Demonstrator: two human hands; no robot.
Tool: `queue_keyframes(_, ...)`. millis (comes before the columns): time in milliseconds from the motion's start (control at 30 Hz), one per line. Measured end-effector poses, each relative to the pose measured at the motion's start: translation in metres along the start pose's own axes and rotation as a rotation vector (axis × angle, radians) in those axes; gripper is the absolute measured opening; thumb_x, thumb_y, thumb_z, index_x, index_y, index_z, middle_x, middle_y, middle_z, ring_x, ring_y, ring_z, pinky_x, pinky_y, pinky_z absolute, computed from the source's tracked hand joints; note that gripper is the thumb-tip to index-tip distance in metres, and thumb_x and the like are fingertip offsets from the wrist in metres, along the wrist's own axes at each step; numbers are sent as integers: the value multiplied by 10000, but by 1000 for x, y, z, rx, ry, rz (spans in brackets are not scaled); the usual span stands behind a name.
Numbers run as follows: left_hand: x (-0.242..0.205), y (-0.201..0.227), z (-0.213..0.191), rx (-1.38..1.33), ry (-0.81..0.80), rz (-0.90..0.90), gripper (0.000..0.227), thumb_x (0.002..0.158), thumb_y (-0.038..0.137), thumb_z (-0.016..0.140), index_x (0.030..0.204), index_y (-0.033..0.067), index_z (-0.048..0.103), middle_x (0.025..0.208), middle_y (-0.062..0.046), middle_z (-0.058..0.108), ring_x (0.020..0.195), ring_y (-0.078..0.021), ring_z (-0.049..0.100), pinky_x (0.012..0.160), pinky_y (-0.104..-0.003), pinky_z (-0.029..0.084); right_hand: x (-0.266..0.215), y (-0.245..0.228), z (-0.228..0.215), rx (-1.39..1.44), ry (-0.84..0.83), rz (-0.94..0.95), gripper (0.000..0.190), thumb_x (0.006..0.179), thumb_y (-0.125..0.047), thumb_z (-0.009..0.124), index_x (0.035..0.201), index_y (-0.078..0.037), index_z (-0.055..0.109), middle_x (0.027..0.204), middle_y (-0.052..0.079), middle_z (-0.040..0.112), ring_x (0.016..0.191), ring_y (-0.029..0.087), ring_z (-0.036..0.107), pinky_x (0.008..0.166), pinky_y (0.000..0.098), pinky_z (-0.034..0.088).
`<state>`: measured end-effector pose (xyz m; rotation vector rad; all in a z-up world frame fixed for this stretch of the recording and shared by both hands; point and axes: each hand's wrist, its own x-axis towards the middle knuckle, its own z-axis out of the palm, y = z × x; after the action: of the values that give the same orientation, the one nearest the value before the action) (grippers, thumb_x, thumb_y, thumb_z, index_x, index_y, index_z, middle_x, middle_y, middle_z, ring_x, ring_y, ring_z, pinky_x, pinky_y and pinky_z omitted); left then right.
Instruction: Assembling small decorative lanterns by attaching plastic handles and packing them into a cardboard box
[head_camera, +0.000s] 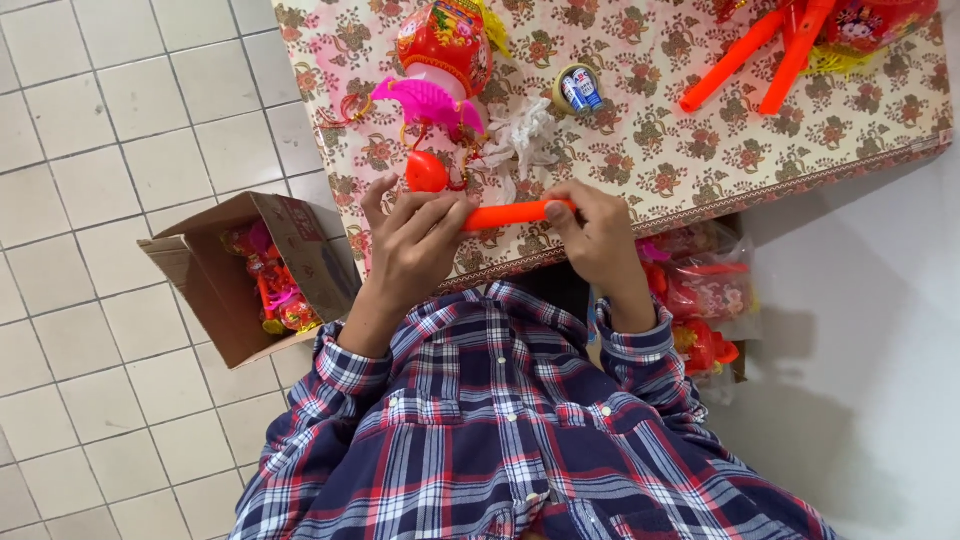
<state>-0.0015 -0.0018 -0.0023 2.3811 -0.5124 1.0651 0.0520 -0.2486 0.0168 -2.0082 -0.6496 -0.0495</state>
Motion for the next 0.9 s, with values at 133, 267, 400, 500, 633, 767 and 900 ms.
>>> queue_keyframes(133, 1, 1, -7, -18, 5, 39, 297, 1013, 415, 666, 1011, 136, 769, 917, -26, 719, 871, -189, 659, 1111, -555, 319, -9, 12, 4, -34, -95, 73, 470, 1122, -390, 458, 813, -93, 651, 593, 118, 597, 578, 282, 614, 575, 378, 501)
queue_keyframes(267, 10, -21, -11, -154, 1, 144, 359, 970, 526, 684, 981, 188, 803, 969, -40, 753, 975, -226, 672, 1137, -575, 299, -19, 38, 4, 127, -59, 145, 584, 1117, -430, 451, 682, -95, 653, 544, 65, 609, 547, 158, 575, 549, 315, 474)
queue_keyframes(400, 36, -88, -18, -102, 76, 165, 72, 987, 125, 681, 952, 85, 728, 1033, -114, 746, 920, -305, 656, 945, -481, 436, -27, 61, -4, 211, -34, 192, 548, 1075, -417, 481, 652, -115, 654, 512, 36, 546, 511, 107, 470, 532, 271, 415)
queue_keyframes(500, 82, -95, -45, 287, -321, 63, 982, 783, -269, 553, 1630, 177, 334, 1614, -150, 388, 1287, -328, 516, 1019, -479, 478, -22, 32, -19, 341, -38, 302, 420, 1040, -266, 411, 688, -100, 569, 603, -11, 492, 495, 94, 407, 438, 228, 320)
queue_keyframes(633, 110, -99, -34, 255, -649, 144, 1012, 852, -163, 756, 1686, 224, 332, 1645, -245, 231, 1445, -431, 377, 1177, -598, 363, -21, 14, -26, 405, 51, 364, 529, 1076, -399, 399, 680, -96, 574, 605, 28, 522, 526, 123, 458, 547, 250, 380)
queue_keyframes(767, 115, -107, -14, 227, -474, 332, 806, 939, 276, 970, 1576, 132, 499, 1580, -218, 452, 1354, -409, 556, 1053, -545, 502, -19, 7, -27, 461, 69, 382, 573, 1066, -472, 407, 688, -83, 592, 593, 18, 497, 538, 130, 485, 568, 252, 400)
queue_keyframes(900, 111, -99, -13, -14, -418, 167, 902, 796, 187, 1042, 1518, 67, 515, 1567, -229, 477, 1405, -437, 506, 1139, -630, 438, -19, 12, -23, 624, 115, 371, 559, 1068, -505, 433, 799, -68, 653, 557, -18, 460, 488, 104, 465, 498, 211, 385)
